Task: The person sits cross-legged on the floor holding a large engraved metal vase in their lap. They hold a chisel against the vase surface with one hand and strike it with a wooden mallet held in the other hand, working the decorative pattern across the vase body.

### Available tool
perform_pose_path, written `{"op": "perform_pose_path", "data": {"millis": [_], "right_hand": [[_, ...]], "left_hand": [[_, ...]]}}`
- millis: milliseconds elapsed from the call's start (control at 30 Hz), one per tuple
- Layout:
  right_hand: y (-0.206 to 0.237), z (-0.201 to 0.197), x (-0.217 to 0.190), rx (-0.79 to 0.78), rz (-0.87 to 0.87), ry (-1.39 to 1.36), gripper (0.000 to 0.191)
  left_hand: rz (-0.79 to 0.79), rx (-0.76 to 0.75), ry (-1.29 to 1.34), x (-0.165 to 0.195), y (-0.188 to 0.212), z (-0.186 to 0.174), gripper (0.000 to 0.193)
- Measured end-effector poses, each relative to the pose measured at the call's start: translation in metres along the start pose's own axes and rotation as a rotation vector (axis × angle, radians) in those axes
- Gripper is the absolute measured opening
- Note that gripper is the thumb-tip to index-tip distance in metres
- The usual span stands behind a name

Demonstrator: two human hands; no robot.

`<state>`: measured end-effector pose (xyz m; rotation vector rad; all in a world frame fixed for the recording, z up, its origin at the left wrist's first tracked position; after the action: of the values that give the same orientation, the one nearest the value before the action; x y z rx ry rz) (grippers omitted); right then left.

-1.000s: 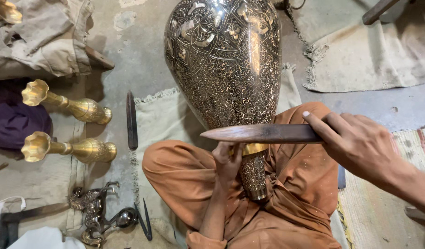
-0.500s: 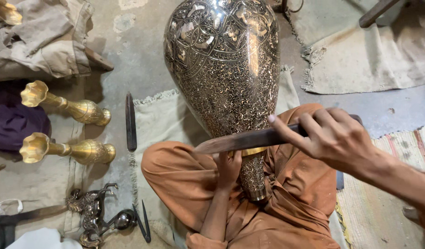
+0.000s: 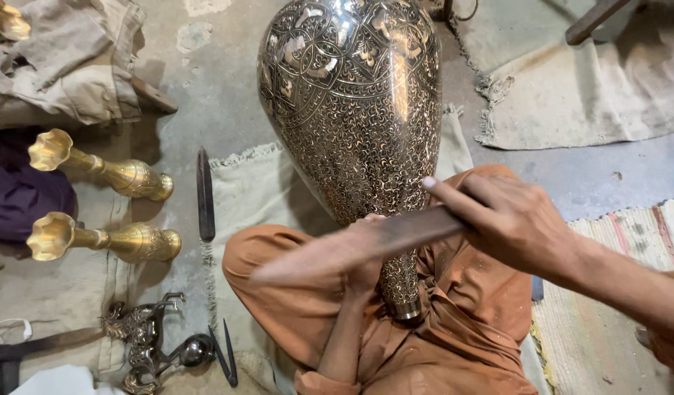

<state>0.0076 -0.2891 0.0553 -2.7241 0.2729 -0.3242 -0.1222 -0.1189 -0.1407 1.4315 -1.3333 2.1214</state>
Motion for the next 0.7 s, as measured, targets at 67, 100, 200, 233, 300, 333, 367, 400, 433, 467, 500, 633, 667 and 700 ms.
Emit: {"op": "perform_pose_path", "data": {"millis": [67, 100, 200, 233, 300, 333, 367, 400, 433, 467, 500, 633, 667, 700], "right_hand": [[0.000, 0.004, 0.000, -0.206, -0.157, 0.445, 0.060], [-0.001, 0.003, 0.002, -0.207, -0.128, 0.416, 0.062], [-0.002, -0.002, 0.007, -0.158, -0.024, 0.234, 0.062], [-0.002, -0.003, 0.008, -0.095, 0.021, 0.117, 0.060], [-0.002, -0.004, 0.009, -0.046, 0.066, -0.015, 0.058], [-0.002, -0.003, 0.008, -0.065, 0.064, -0.031, 0.059], [-0.002, -0.002, 0.008, -0.085, 0.063, -0.044, 0.060], [-0.002, -0.001, 0.006, -0.083, -0.014, 0.123, 0.064], [-0.002, 0.000, 0.004, -0.081, -0.093, 0.286, 0.068], [-0.001, 0.002, 0.003, -0.083, -0.170, 0.444, 0.072], [-0.002, 0.002, 0.004, -0.058, -0.094, 0.271, 0.067], [-0.003, 0.003, 0.012, -0.128, 0.102, -0.063, 0.060], [-0.003, 0.005, 0.013, -0.190, 0.130, -0.057, 0.060], [-0.003, 0.003, 0.014, -0.173, 0.043, 0.096, 0.062]], "left_hand": [[0.007, 0.016, -0.305, -0.003, 0.001, -0.002, 0.039], [-0.048, 0.036, -0.316, -0.006, 0.001, -0.004, 0.036], [-0.067, 0.077, -0.308, -0.008, 0.002, -0.005, 0.034], [0.040, 0.086, -0.280, -0.006, 0.001, -0.004, 0.038], [0.070, 0.086, -0.267, -0.005, 0.001, -0.005, 0.041], [-0.011, 0.082, -0.282, -0.006, 0.001, -0.005, 0.039], [-0.090, 0.075, -0.292, -0.006, 0.001, -0.005, 0.037], [-0.062, 0.057, -0.234, -0.005, 0.001, -0.004, 0.037], [-0.035, 0.042, -0.178, -0.004, 0.002, -0.004, 0.036], [-0.015, 0.024, -0.122, -0.003, 0.002, -0.004, 0.036], [-0.028, 0.017, -0.183, -0.004, 0.002, -0.005, 0.031], [-0.039, -0.011, -0.287, -0.007, 0.002, -0.006, 0.024], [-0.033, -0.022, -0.277, -0.007, 0.002, -0.007, 0.024], [-0.042, 0.004, -0.266, -0.006, 0.002, -0.007, 0.025]]}}
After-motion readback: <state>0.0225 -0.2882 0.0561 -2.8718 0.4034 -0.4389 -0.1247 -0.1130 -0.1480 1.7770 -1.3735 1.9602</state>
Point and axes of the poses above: each hand's wrist, its own y-axis away from the middle knuckle, its own z-axis out of the palm, x = y × z, the point moved 2 cm from there along -y, towards the middle knuckle, and after that the axes turned 7 degrees about y, right-handed, at the moved point
